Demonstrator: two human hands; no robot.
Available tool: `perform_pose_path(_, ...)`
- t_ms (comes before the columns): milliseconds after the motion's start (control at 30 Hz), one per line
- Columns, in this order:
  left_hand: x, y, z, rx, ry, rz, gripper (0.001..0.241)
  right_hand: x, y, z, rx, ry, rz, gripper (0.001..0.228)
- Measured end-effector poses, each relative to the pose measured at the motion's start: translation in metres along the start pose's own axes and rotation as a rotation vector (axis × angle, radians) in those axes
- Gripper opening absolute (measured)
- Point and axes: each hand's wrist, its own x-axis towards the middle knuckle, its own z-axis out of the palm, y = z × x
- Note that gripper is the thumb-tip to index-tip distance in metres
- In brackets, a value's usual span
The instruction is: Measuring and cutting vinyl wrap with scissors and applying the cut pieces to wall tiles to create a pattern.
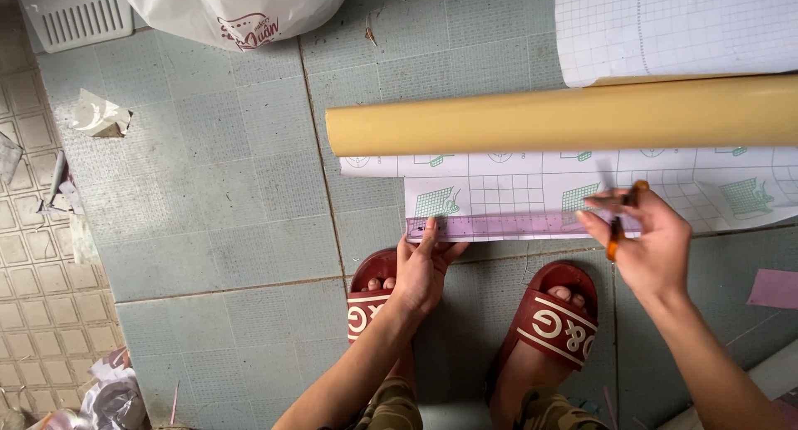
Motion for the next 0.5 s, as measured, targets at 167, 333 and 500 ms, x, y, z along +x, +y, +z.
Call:
perform_pose_path(167,0.002,-0.004,-0.004,0.002,0.012,0.014,0.038,-0.077,-0.017,0.000,0.852,-0.241,0.487,0.044)
perform_pose_path(333,0.004,-0.005,-0.006,0.005,0.011,0.034,0.038,-0.095,-0.068,0.028,0.424,-0.557,1.104,0.049)
perform_pose_path(500,-0.001,-0.002,0.005,0.048,0.012,0.058,0.037,-0.099,-0.064,0.049,0.349,-0.679,1.140,0.061)
